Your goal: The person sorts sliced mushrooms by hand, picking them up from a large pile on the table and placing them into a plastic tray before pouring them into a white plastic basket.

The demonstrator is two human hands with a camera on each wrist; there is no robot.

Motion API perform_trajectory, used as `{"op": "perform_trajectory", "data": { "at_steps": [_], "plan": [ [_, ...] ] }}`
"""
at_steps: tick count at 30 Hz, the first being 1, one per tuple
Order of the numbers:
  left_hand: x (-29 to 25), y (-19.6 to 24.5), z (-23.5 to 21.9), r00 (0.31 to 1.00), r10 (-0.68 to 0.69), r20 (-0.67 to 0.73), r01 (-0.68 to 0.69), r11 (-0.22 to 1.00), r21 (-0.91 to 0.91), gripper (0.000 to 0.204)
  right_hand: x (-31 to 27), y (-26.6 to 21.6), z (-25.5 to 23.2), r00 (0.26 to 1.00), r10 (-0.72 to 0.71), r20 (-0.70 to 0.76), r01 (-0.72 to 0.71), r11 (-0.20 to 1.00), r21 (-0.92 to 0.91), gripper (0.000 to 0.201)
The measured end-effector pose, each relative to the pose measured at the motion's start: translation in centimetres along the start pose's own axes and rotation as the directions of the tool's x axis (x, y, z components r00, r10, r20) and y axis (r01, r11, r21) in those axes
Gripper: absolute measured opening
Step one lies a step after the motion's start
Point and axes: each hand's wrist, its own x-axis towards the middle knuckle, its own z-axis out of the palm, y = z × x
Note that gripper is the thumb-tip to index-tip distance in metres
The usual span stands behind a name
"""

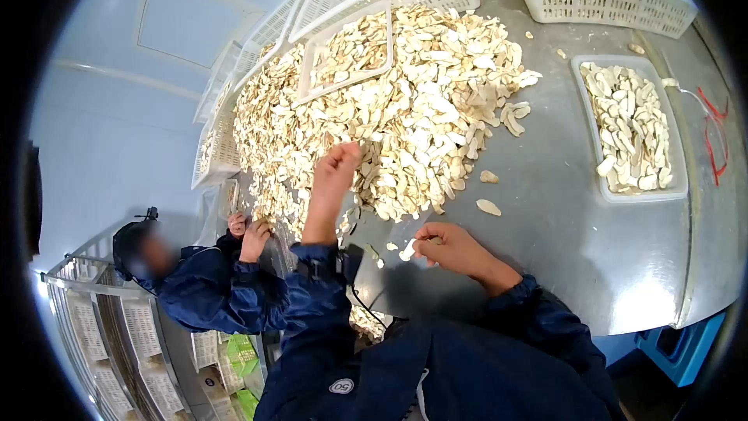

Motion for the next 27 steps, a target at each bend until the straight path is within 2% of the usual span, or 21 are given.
{"op": "perform_trajectory", "data": {
  "at_steps": [1,2,3,5,8,11,15,18,21,24,26,27],
  "plan": [
    [-0.9,-1.9,0.3,0.996,0.08,0.047,-0.079,0.997,-0.015,0.019,0.1,0.1,-0.1,1.0,-0.018,0.01,0.018,1.0,0.001,0.022],
    [-2.2,-2.4,0.9,0.997,0.006,0.079,-0.001,0.998,-0.063,0.016,0.1,0.2,0.0,0.999,-0.034,0.021,0.034,0.999,0.004,0.023],
    [-3.7,-2.6,1.3,0.984,-0.053,0.171,0.086,0.978,-0.188,0.013,0.1,0.2,0.1,1.0,-0.025,0.012,0.025,1.0,0.012,0.023],
    [-5.6,-4.8,1.4,0.964,0.017,0.267,0.024,0.988,-0.151,0.013,0.0,-0.1,0.1,1.0,-0.008,-0.001,0.009,1.0,0.023,0.022],
    [-8.7,-5.0,1.7,0.944,-0.087,0.318,0.129,0.985,-0.115,0.014,0.0,-0.3,0.2,1.0,0.014,-0.026,-0.015,1.0,-0.007,0.022],
    [-10.1,-4.3,1.1,0.907,-0.149,0.395,0.172,0.985,-0.022,0.016,0.0,-0.4,0.1,0.999,0.024,-0.022,-0.024,1.0,-0.008,0.022],
    [-11.2,-3.9,1.1,0.898,-0.246,0.365,0.29,0.954,-0.072,0.019,-0.1,-0.4,0.3,0.998,0.033,-0.057,-0.035,0.999,-0.036,0.022],
    [-11.9,-4.7,1.4,0.905,-0.168,0.39,0.222,0.97,-0.097,0.018,-0.1,-0.2,0.3,0.998,0.006,-0.056,-0.009,0.999,-0.046,0.022],
    [-12.3,-4.7,0.8,0.908,-0.284,0.309,0.328,0.94,-0.099,0.021,-0.2,-0.2,0.3,0.998,-0.024,-0.065,0.017,0.995,-0.103,0.022],
    [-12.1,-6.4,-0.8,0.929,-0.355,0.102,0.369,0.91,-0.188,0.024,-0.1,-0.1,0.3,0.998,-0.045,-0.054,0.035,0.984,-0.175,0.023],
    [-11.8,-7.8,-2.2,0.934,-0.358,-0.008,0.334,0.879,-0.339,0.027,-0.2,-0.4,0.5,0.999,-0.018,-0.039,0.011,0.983,-0.181,0.024],
    [-11.7,-7.4,-2.5,0.93,-0.363,-0.062,0.307,0.858,-0.411,0.029,-0.3,-0.7,0.5,1.0,0.013,-0.027,-0.016,0.993,-0.114,0.027]
  ]
}}
